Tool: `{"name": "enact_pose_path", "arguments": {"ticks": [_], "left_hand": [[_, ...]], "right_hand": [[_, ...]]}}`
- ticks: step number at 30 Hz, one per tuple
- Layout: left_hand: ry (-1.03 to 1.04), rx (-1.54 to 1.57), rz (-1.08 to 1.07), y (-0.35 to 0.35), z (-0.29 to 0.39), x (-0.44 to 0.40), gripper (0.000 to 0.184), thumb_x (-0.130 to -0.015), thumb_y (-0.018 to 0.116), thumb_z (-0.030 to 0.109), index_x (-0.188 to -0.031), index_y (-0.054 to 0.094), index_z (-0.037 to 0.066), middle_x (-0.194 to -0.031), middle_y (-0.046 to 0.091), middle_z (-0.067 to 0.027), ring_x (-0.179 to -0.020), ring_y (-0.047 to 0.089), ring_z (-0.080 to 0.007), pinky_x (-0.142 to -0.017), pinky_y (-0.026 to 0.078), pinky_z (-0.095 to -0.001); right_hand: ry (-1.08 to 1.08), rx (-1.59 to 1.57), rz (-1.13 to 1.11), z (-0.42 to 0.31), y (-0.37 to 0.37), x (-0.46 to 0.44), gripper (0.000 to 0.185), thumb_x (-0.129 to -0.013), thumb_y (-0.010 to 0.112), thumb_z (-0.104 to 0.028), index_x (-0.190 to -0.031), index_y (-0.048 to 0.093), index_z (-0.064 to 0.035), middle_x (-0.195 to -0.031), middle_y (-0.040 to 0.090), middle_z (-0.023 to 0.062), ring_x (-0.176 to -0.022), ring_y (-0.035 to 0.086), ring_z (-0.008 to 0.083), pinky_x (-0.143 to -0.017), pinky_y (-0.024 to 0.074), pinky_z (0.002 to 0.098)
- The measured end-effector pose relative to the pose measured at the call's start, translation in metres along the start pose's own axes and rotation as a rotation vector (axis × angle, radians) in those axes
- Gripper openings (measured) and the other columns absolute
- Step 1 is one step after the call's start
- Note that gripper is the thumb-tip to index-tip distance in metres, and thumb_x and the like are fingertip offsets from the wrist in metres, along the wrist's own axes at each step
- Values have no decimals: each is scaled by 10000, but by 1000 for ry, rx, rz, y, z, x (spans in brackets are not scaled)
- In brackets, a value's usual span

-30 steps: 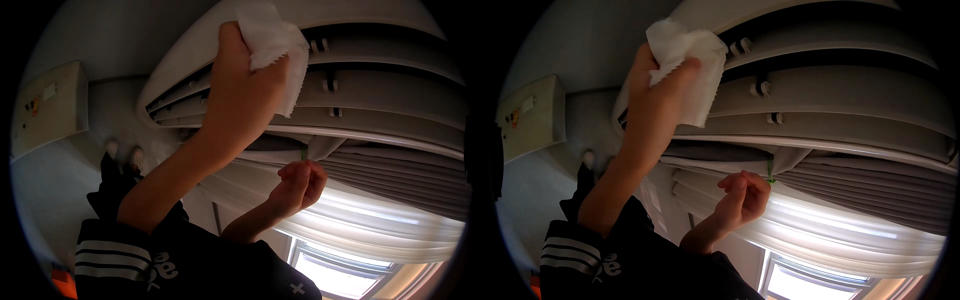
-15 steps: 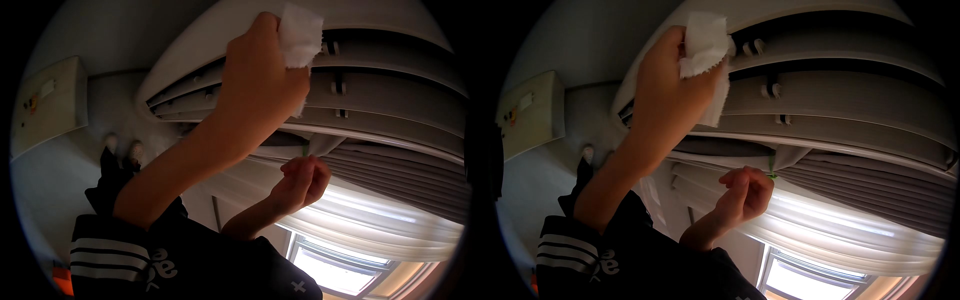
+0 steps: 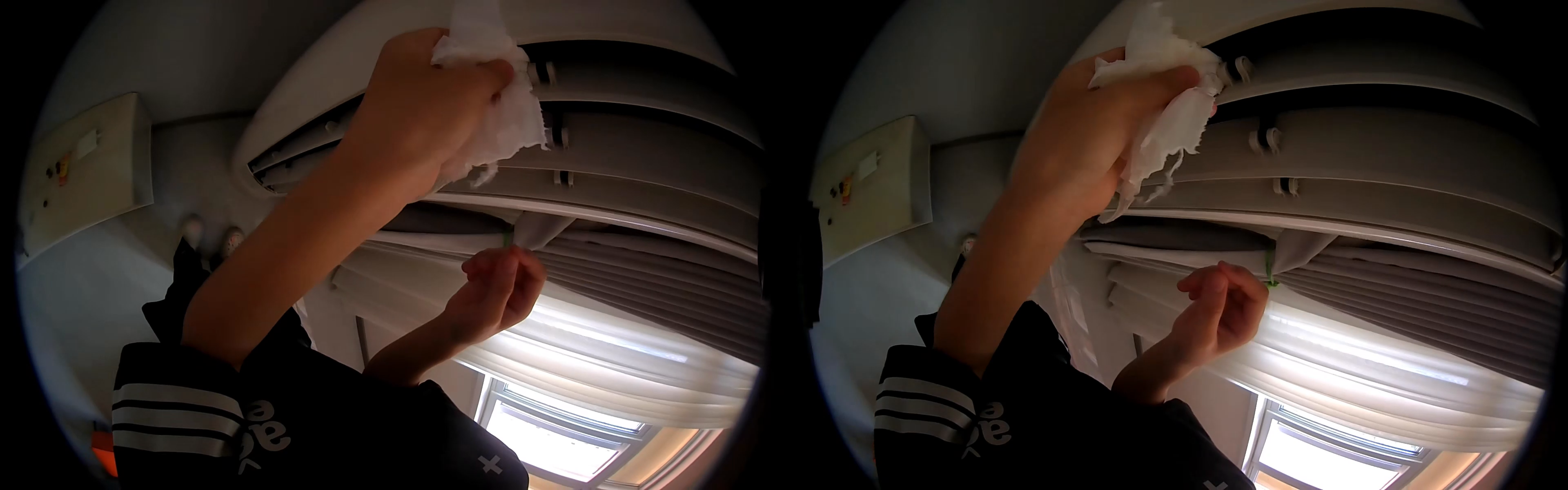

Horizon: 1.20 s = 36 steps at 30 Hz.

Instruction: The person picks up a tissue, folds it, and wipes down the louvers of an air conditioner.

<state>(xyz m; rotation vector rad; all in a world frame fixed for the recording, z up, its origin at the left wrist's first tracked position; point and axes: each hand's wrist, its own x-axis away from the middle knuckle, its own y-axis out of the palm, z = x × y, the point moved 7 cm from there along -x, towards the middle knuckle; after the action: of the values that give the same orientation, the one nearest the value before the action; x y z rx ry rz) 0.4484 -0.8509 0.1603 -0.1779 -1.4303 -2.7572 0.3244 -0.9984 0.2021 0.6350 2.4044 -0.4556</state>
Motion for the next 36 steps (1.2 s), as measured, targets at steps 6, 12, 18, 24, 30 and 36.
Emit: {"name": "enact_pose_path", "arguments": {"ticks": [6, 12, 18, 24, 30, 36], "left_hand": [[-26, 106, -88, 7, -7, -1, 363, -710, 600, 109, -997, 435, -41, -827, 548, -119, -684, 563, -142, -563, 462, -222], [35, 128, -141, 20, 3, 6, 361, -720, 591, 120, -1014, 437, -19, -828, 542, -93, -714, 548, -130, -580, 451, -218], [11, 121, 6, -7, -1, 13, 370, -719, 592, 126, -1024, 435, -14, -836, 544, -82, -727, 548, -134, -606, 444, -229], [-17, 211, 13, -31, -6, 13, 364, -714, 595, 109, -1020, 437, -10, -864, 538, -75, -742, 542, -132, -635, 440, -232], [137, -35, 35, -99, -8, 46, 307, -727, 577, 180, -965, 452, 33, -825, 497, -49, -727, 503, -114, -600, 426, -235], [59, -640, 49, -129, -1, 27, 284, -782, 551, 189, -993, 446, 32, -869, 513, -25, -771, 495, -75, -658, 403, -200]], "right_hand": [[-1, 36, 11, 0, -4, -1, 69, -751, 491, -19, -818, 483, -9, -503, 491, 54, -416, 445, 87, -398, 298, 161], [-3, 8, 9, 1, -4, -1, 67, -754, 498, -30, -816, 483, -11, -506, 491, 56, -416, 448, 90, -394, 298, 163], [-15, 15, -16, 1, -3, -1, 79, -758, 496, -30, -832, 487, -4, -514, 494, 57, -416, 446, 91, -395, 294, 161], [56, 26, -65, 0, 21, 0, 92, -773, 503, -67, -822, 488, 9, -519, 500, 60, -446, 461, 96, -427, 323, 175], [242, 81, -411, 31, 86, 49, 690, -758, 342, -582, -1042, 431, 41, -964, 505, 152, -766, 541, 176, -661, 432, 247], [484, -79, -337, 56, 131, 42, 140, -779, 510, -33, -912, 483, 2, -849, 539, 55, -754, 483, 73, -650, 365, 180]]}}
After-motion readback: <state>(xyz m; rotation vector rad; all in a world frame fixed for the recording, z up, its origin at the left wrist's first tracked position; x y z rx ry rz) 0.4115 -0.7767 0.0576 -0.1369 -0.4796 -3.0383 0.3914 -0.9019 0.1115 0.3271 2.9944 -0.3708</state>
